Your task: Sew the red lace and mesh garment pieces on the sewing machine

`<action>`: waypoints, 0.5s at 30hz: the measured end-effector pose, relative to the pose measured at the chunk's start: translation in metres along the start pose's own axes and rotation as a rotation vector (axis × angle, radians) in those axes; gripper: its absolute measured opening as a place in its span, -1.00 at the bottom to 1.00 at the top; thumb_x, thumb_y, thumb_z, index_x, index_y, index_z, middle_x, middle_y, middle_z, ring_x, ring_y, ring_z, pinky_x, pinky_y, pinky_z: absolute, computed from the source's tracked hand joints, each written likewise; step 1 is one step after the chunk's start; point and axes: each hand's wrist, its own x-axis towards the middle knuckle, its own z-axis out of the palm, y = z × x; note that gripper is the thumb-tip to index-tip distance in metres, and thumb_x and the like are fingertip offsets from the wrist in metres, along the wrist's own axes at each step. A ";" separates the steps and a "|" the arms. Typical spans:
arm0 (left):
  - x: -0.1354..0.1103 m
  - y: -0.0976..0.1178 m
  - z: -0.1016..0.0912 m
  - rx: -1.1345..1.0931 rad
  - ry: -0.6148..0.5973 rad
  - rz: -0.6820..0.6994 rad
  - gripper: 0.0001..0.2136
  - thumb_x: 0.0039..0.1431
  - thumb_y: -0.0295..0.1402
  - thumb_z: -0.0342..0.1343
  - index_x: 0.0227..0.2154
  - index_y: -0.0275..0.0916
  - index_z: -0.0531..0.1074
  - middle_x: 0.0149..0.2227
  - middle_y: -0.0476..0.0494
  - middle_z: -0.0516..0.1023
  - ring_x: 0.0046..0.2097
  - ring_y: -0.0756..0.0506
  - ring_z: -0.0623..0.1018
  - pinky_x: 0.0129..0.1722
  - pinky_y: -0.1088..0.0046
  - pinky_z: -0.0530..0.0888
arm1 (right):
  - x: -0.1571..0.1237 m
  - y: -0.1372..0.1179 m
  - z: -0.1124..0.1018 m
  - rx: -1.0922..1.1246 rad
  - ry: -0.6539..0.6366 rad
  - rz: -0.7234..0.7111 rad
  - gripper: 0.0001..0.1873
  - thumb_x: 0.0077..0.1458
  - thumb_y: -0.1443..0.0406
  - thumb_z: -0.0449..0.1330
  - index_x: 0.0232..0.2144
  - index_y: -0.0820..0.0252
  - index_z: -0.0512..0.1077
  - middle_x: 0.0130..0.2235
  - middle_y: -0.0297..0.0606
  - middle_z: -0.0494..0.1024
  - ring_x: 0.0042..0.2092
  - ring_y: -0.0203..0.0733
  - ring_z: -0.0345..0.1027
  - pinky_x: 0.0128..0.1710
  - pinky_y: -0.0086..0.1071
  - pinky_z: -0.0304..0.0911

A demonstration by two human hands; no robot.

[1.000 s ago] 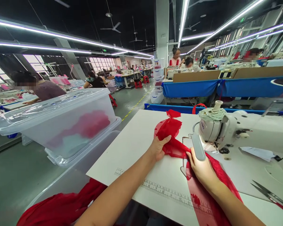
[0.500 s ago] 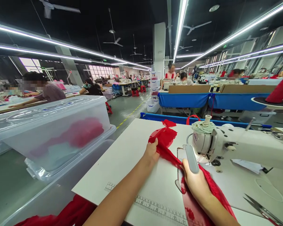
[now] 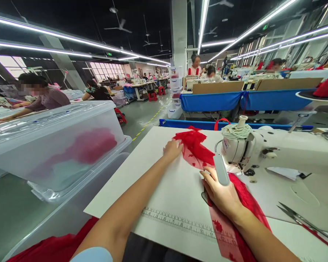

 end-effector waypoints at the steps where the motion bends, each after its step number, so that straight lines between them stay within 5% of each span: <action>1: -0.010 0.003 -0.002 0.016 0.021 -0.021 -0.60 0.34 -0.37 -0.04 0.19 -0.35 0.30 0.26 -0.51 0.34 0.33 -0.44 0.30 0.27 -0.13 0.22 | 0.001 -0.001 -0.001 -0.059 -0.022 -0.050 -0.59 0.31 0.36 -0.09 -0.05 0.13 0.54 -0.01 0.00 0.59 -0.13 0.10 0.49 -0.18 -0.03 0.44; 5: -0.079 0.016 -0.013 0.047 -0.037 0.146 -0.66 0.30 -0.49 -0.02 0.11 -0.24 0.38 0.18 -0.25 0.45 0.23 -0.21 0.42 0.27 0.18 0.30 | 0.003 -0.016 -0.007 -0.070 -0.158 -0.201 -0.62 0.32 0.42 -0.06 -0.20 0.10 0.56 -0.11 -0.12 0.63 -0.12 0.03 0.47 -0.12 -0.08 0.43; 8: -0.139 0.021 -0.017 0.077 -0.087 0.455 -0.70 0.30 -0.50 -0.03 0.05 -0.25 0.41 0.03 -0.20 0.53 0.06 -0.20 0.51 0.09 0.17 0.45 | -0.005 -0.036 -0.025 -0.048 -0.255 -0.300 -0.66 0.21 0.52 0.02 -0.31 0.12 0.55 -0.17 -0.16 0.64 -0.17 -0.02 0.48 -0.14 -0.15 0.42; 11: -0.182 0.019 -0.012 0.075 -0.131 0.614 -0.72 0.31 -0.52 -0.03 0.01 -0.23 0.43 -0.07 -0.16 0.56 -0.06 -0.18 0.54 -0.05 0.21 0.52 | -0.028 -0.049 -0.055 -0.021 -0.304 -0.316 -0.72 0.23 0.47 0.07 -0.37 0.11 0.53 -0.37 -0.26 0.60 -0.37 -0.13 0.45 -0.35 -0.27 0.39; 13: -0.200 0.017 -0.004 0.058 -0.151 0.643 -0.76 0.32 -0.53 -0.01 -0.02 -0.25 0.44 -0.10 -0.15 0.56 -0.10 -0.15 0.55 -0.10 0.25 0.54 | -0.052 -0.045 -0.075 0.051 -0.240 -0.194 -0.69 0.33 0.40 -0.01 -0.20 0.08 0.54 -0.34 -0.27 0.62 -0.39 -0.17 0.48 -0.44 -0.34 0.36; 15: -0.212 0.017 0.007 0.037 -0.133 0.678 -0.78 0.33 -0.54 -0.01 -0.05 -0.27 0.45 -0.12 -0.16 0.57 -0.13 -0.14 0.55 -0.12 0.28 0.55 | -0.079 -0.033 -0.089 0.138 -0.044 -0.032 -0.71 0.39 0.29 -0.03 -0.11 0.04 0.51 -0.21 -0.25 0.67 -0.28 -0.17 0.57 -0.36 -0.37 0.43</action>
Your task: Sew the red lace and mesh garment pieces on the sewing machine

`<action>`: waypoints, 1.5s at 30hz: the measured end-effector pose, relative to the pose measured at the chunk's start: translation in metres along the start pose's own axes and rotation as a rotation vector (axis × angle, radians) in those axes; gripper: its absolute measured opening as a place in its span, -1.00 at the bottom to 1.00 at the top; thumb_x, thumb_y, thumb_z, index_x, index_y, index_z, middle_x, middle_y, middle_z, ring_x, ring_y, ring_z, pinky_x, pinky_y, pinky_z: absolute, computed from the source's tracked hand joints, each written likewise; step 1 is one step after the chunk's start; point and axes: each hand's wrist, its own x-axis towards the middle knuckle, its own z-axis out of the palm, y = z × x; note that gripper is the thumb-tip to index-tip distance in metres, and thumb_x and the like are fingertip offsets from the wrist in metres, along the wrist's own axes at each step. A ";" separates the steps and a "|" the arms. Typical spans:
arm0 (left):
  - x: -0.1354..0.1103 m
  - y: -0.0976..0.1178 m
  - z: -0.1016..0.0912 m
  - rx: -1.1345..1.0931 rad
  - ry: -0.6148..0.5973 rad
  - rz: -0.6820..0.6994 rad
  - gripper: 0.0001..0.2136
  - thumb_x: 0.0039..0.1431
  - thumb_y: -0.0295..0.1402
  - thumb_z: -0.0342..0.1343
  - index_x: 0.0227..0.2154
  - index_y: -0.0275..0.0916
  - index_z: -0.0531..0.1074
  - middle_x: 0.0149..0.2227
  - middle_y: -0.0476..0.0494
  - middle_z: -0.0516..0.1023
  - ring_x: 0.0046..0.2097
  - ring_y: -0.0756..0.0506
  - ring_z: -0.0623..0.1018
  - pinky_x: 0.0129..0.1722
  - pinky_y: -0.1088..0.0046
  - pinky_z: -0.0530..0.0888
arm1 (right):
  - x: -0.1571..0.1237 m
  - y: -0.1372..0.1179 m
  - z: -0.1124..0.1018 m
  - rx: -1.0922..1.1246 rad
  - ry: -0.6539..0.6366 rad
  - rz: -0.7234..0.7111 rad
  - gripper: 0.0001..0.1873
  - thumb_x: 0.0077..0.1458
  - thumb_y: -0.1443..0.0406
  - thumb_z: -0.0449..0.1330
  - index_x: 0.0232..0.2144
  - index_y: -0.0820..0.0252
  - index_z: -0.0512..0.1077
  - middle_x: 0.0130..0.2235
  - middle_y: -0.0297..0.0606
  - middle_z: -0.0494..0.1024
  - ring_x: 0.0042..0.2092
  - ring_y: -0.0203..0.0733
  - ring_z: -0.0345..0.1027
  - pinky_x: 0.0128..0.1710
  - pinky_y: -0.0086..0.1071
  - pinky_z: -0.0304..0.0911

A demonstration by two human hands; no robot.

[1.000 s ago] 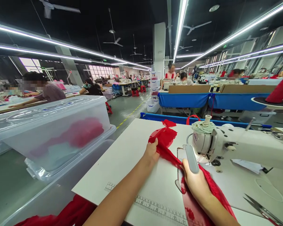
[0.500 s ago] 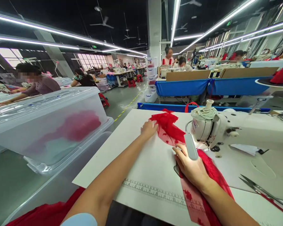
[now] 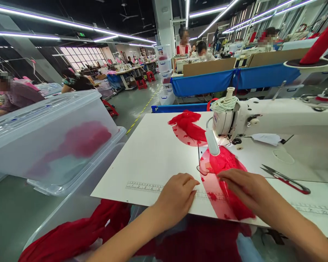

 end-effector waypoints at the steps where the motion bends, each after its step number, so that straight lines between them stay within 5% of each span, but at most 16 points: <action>1: -0.002 0.004 0.006 0.000 0.021 0.027 -0.78 0.33 -0.55 -0.02 -0.07 -0.29 0.46 -0.13 -0.17 0.57 -0.13 -0.14 0.55 -0.11 0.29 0.55 | -0.014 0.007 -0.004 -0.009 0.116 0.042 -0.72 0.39 0.25 -0.01 -0.13 0.03 0.51 -0.22 -0.25 0.67 -0.30 -0.16 0.58 -0.38 -0.37 0.44; 3: -0.002 0.011 0.017 0.013 0.058 0.113 -0.78 0.34 -0.57 -0.04 -0.08 -0.32 0.46 -0.12 -0.20 0.57 -0.11 -0.14 0.54 -0.06 0.30 0.54 | -0.041 0.021 -0.007 -0.091 0.270 0.118 -0.77 0.35 0.24 0.04 -0.10 0.02 0.49 -0.21 -0.24 0.68 -0.27 -0.14 0.60 -0.41 -0.38 0.46; 6: 0.004 0.021 0.028 0.058 0.052 0.274 -0.80 0.36 -0.55 0.00 -0.04 -0.37 0.44 -0.04 -0.25 0.55 0.02 -0.15 0.51 0.12 0.28 0.47 | -0.067 0.035 -0.004 -0.146 0.281 0.058 -0.78 0.35 0.26 0.06 -0.07 0.00 0.49 -0.13 -0.24 0.67 -0.15 -0.13 0.61 -0.22 -0.35 0.52; 9: 0.013 0.025 0.034 0.153 -0.046 0.355 -0.70 0.38 -0.26 0.15 0.01 -0.39 0.40 -0.09 -0.26 0.55 -0.01 -0.18 0.54 0.04 0.27 0.50 | -0.075 0.041 -0.003 -0.162 0.167 -0.046 -0.73 0.37 0.24 0.05 0.02 -0.02 0.48 -0.01 -0.24 0.64 -0.04 -0.14 0.58 -0.12 -0.36 0.51; 13: 0.029 0.027 0.030 0.351 -0.196 0.357 -0.72 0.37 -0.14 0.16 -0.27 -0.30 0.44 -0.34 -0.13 0.50 -0.27 -0.13 0.54 -0.30 0.34 0.48 | -0.065 0.045 -0.010 -0.137 -0.043 -0.058 -0.70 0.39 0.18 0.02 -0.03 0.02 0.53 -0.03 -0.18 0.60 -0.25 -0.20 0.59 -0.40 -0.42 0.46; 18: 0.044 0.032 0.017 0.363 -0.283 0.416 -0.49 0.19 0.12 0.24 -0.21 -0.33 0.44 -0.20 -0.20 0.53 -0.23 -0.15 0.54 -0.28 0.32 0.50 | -0.048 0.045 -0.018 -0.052 -0.276 0.000 -0.67 0.31 0.14 0.15 0.09 -0.09 0.47 0.11 -0.19 0.52 -0.41 -0.26 0.49 -0.40 -0.32 0.41; 20: 0.043 0.034 0.019 0.355 -0.328 0.448 -0.55 0.24 0.02 0.25 -0.16 -0.34 0.42 -0.22 -0.17 0.54 -0.29 -0.12 0.53 -0.39 0.35 0.47 | -0.047 0.046 -0.019 -0.055 -0.331 0.015 -0.48 0.17 0.12 0.30 0.18 -0.11 0.39 0.21 -0.17 0.46 -0.34 -0.18 0.53 -0.36 -0.27 0.42; 23: 0.039 0.035 0.025 0.380 -0.271 0.500 -0.90 0.38 -0.39 0.11 -0.29 -0.27 0.40 -0.34 -0.09 0.50 -0.36 -0.08 0.51 -0.50 0.42 0.39 | -0.049 0.052 -0.017 -0.032 -0.403 0.020 -0.30 0.04 0.20 0.40 0.22 -0.14 0.34 0.25 -0.22 0.43 -0.21 -0.06 0.57 -0.32 -0.25 0.44; 25: 0.036 0.033 0.026 0.364 -0.164 0.522 -0.82 0.37 -0.54 -0.01 -0.36 -0.24 0.39 -0.27 -0.14 0.54 -0.29 -0.07 0.54 -0.44 0.46 0.42 | -0.051 0.056 -0.016 -0.019 -0.424 0.013 -0.21 0.01 0.25 0.42 0.27 -0.19 0.30 0.29 -0.24 0.40 -0.13 -0.02 0.58 -0.28 -0.24 0.46; 28: 0.037 0.028 0.022 0.292 -0.085 0.494 -0.75 0.46 -0.47 -0.11 -0.33 -0.24 0.40 -0.07 -0.19 0.57 -0.18 -0.06 0.57 -0.34 0.50 0.48 | -0.050 0.062 -0.016 -0.028 -0.369 -0.014 -0.13 0.01 0.19 0.44 0.33 -0.18 0.24 0.33 -0.20 0.37 0.11 0.13 0.49 -0.13 -0.17 0.48; 30: 0.039 0.025 0.019 0.267 -0.104 0.504 -0.72 0.49 -0.43 -0.16 -0.30 -0.24 0.41 -0.14 -0.14 0.59 -0.22 -0.03 0.57 -0.33 0.52 0.49 | -0.046 0.065 -0.018 -0.029 -0.335 -0.030 -0.19 0.04 0.14 0.42 0.31 -0.13 0.28 0.30 -0.18 0.41 0.13 0.13 0.48 -0.13 -0.18 0.49; 33: 0.043 0.026 0.017 0.346 -0.068 0.540 -0.79 0.44 -0.52 -0.12 -0.06 -0.30 0.42 -0.15 -0.19 0.58 -0.20 -0.07 0.59 -0.18 0.44 0.54 | -0.038 0.070 -0.016 -0.040 -0.296 -0.097 -0.46 0.20 0.21 0.26 0.22 -0.04 0.37 0.21 -0.18 0.52 -0.09 -0.05 0.60 -0.29 -0.30 0.48; 36: 0.048 0.027 0.021 0.454 0.001 0.474 -0.65 0.37 -0.60 -0.08 0.17 -0.45 0.28 -0.01 -0.38 0.53 -0.06 -0.14 0.59 -0.07 0.40 0.54 | -0.033 0.080 -0.005 -0.150 -0.159 -0.193 -0.56 0.24 0.38 0.03 0.11 0.03 0.45 0.12 -0.19 0.59 -0.23 -0.17 0.60 -0.42 -0.38 0.40; 39: 0.053 0.025 0.028 0.418 -0.022 0.329 -0.72 0.33 -0.63 -0.11 -0.03 -0.37 0.42 -0.21 -0.27 0.55 -0.21 -0.13 0.57 -0.27 0.39 0.54 | -0.028 0.091 0.008 -0.239 -0.019 -0.183 -0.55 0.18 0.45 -0.05 -0.04 0.04 0.51 0.04 -0.22 0.63 -0.26 -0.19 0.59 -0.47 -0.40 0.33; 42: 0.056 0.020 0.031 0.166 -0.082 0.153 -0.77 0.20 -0.62 -0.05 -0.25 -0.27 0.47 -0.37 -0.13 0.48 -0.32 -0.11 0.50 -0.37 0.41 0.49 | -0.018 0.097 0.007 -0.094 -0.015 -0.126 -0.67 0.22 0.41 -0.05 -0.23 0.07 0.50 -0.02 -0.19 0.64 -0.17 -0.17 0.58 -0.32 -0.37 0.40; 45: 0.055 0.018 0.029 -0.040 -0.099 0.072 -0.70 0.11 -0.60 0.00 -0.15 -0.26 0.50 -0.34 -0.10 0.48 -0.29 -0.10 0.50 -0.33 0.43 0.46 | -0.004 0.095 -0.009 0.113 -0.094 -0.088 -0.76 0.21 0.38 -0.01 -0.40 0.08 0.41 -0.02 -0.14 0.63 -0.04 -0.11 0.54 -0.14 -0.30 0.41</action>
